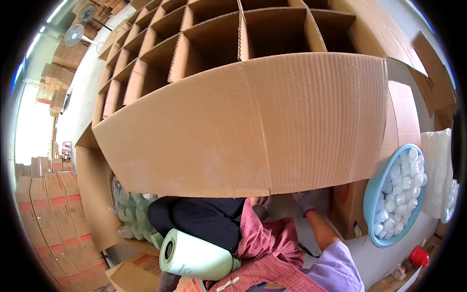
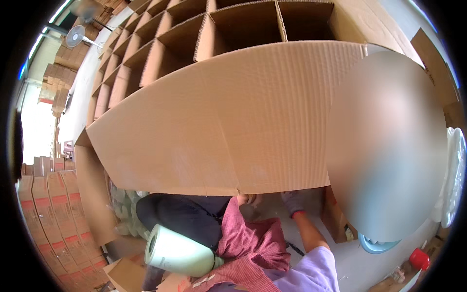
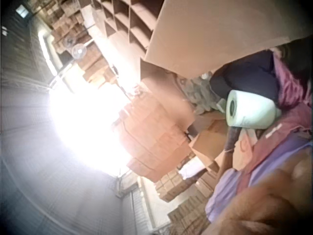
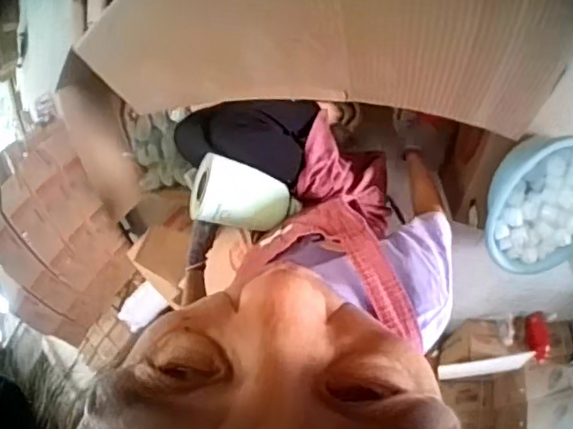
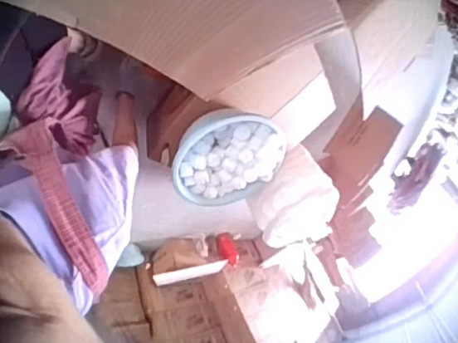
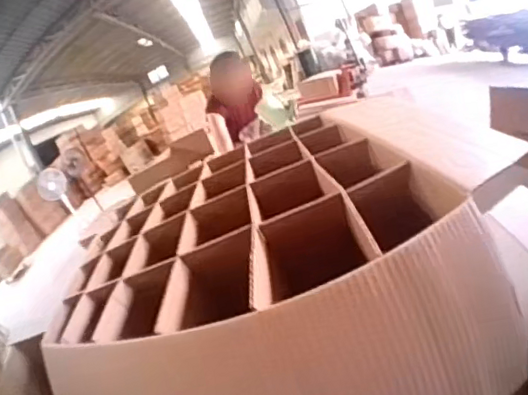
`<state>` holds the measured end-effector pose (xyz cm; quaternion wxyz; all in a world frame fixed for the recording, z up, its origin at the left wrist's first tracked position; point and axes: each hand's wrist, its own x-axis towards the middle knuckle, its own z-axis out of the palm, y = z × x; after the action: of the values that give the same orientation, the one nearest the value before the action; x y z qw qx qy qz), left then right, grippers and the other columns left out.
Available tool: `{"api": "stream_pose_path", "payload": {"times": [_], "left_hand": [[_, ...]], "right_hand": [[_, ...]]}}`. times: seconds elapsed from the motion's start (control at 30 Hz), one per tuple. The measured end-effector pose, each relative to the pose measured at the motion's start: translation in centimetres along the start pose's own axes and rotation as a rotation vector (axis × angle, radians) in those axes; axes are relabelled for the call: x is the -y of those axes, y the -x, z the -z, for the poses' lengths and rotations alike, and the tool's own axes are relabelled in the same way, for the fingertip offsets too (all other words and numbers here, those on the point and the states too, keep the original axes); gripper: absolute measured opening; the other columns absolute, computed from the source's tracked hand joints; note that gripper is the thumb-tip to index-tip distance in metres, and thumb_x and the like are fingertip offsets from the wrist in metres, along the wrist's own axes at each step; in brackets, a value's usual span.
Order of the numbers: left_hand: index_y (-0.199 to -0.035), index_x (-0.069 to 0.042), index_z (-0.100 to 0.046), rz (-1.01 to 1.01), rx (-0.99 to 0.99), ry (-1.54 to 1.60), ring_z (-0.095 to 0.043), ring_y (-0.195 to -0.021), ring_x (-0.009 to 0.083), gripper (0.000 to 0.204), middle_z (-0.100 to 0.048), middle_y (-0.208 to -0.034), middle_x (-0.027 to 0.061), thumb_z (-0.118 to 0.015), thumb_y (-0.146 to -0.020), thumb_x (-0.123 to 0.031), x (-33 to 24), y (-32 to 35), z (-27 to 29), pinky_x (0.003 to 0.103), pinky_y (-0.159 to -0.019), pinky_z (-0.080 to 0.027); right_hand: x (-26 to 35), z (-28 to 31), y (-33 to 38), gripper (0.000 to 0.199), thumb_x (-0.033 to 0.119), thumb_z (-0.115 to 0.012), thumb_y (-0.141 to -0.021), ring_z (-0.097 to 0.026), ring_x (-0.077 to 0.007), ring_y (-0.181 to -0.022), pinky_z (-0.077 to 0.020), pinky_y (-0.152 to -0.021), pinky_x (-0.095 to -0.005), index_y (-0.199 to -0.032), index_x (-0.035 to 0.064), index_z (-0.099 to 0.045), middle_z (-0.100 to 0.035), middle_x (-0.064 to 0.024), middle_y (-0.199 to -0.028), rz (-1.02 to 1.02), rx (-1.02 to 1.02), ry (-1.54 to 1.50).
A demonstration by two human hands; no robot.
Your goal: The person assembles light green kettles by inserting a small wooden stick into the spout, screwing on the lid, and placing them into a compartmentalized cardboard box. The person also handles plastic bags and packing materials while working in a warehouse setting.
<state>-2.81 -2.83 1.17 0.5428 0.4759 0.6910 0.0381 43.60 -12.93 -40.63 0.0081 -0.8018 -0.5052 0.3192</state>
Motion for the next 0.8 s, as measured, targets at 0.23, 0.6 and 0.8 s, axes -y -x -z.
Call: {"api": "stream_pose_path", "payload": {"times": [0.23,0.6,0.8], "left_hand": [[-0.124,0.001,-0.055,-0.215,-0.030,0.274,-0.059,-0.101,0.0165,0.040,-0.061,-0.114,0.0093,-0.064,-0.088,-0.014,-1.4,-1.6,-1.1,0.034,-0.086,-0.050],[-0.129,-0.001,-0.054,-0.297,-0.145,0.488,-0.061,-0.103,0.0212,0.040,-0.062,-0.119,0.0102,-0.056,-0.094,-0.021,1.6,-6.0,-3.3,0.037,-0.090,-0.050],[-0.131,-0.002,-0.053,-0.305,-0.167,0.781,-0.063,-0.104,0.0238,0.040,-0.063,-0.122,0.0107,-0.052,-0.098,-0.024,4.4,-5.9,-4.1,0.039,-0.092,-0.050]], "right_hand": [[-0.9,8.8,-3.0,0.049,0.026,-0.066,-0.083,-0.064,-0.0350,-0.104,-0.0522,-0.087,-0.0466,-0.125,0.0026,-0.058,-0.066,-0.0210,-0.111,-0.059,-0.371,-0.317],[1.2,29.4,21.9,0.030,0.015,-0.069,-0.082,-0.062,-0.0355,-0.097,-0.0522,-0.082,-0.0450,-0.109,0.0054,-0.061,-0.061,-0.0185,-0.104,-0.250,-1.149,-0.258],[-13.9,27.5,20.4,0.029,0.021,-0.055,-0.093,-0.065,-0.0386,-0.091,-0.0522,-0.081,-0.0492,-0.117,0.0061,-0.063,-0.063,-0.0234,-0.108,-0.668,-0.686,0.121]]}}
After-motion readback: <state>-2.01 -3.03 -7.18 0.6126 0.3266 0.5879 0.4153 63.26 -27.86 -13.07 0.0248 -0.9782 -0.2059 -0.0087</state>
